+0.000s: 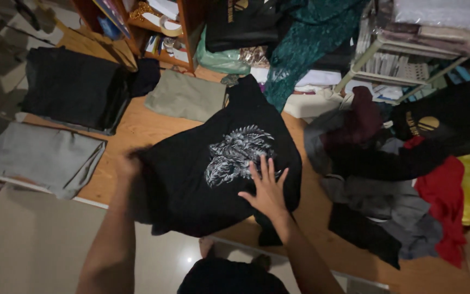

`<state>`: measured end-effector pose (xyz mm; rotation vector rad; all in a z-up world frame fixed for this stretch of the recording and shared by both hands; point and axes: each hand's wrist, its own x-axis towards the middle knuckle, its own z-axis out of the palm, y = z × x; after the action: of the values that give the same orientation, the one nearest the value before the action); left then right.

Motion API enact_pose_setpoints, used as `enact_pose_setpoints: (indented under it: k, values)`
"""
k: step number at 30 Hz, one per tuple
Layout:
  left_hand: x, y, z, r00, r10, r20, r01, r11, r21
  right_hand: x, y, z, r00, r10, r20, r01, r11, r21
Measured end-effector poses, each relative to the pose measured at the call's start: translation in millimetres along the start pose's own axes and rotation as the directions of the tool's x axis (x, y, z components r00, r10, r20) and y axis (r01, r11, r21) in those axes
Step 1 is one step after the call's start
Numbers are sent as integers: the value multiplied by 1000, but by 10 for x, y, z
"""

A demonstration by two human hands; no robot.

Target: The person folds a pair of light gray pants and a pair of beige pants on a wooden table, placing them in a neat stack. Then, the person unfolds and folds a black t-shirt with a graphic print, adding it to the stack.

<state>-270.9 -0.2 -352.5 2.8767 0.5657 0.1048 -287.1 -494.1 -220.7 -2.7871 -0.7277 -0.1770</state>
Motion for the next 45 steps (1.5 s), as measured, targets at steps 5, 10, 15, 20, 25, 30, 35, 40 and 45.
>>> enact_pose_setpoints:
  k: [5,10,15,20,25,30,35,40,45]
  values:
    - [539,-469,-335,940,-236,-244,159,941,-300,-190,164,132,999,4,55,-7,998,65]
    - [401,-532,-261,853,-358,-379,110,834,-540,-738,526,303,990,-98,103,50,917,395]
    - [-302,-30,265,987,-59,146,150,639,-754,-1297,846,710,883,-61,465,3,992,124]
    - [-638,219,387,935,-287,-207,70,723,-688,-1576,928,910,940,-70,335,34,993,111]
    - [-314,-86,-36,712,-497,-497,-18,694,-720,-1572,1249,1100,971,-74,227,-6,944,331]
    - [-779,-136,-105,783,-547,-297,393,804,-446,-1605,1261,809,962,-42,272,-124,815,565]
    - [-1952,165,11,837,-530,-139,508,845,-164,-1526,1055,496,921,13,389,-233,821,522]
    - [-2475,321,388,818,-534,-214,263,677,-687,-1570,1194,995,884,-80,460,-300,656,692]
    - [-2831,481,511,889,-433,-148,188,641,-744,-1612,1314,1246,956,-98,276,-108,759,642]
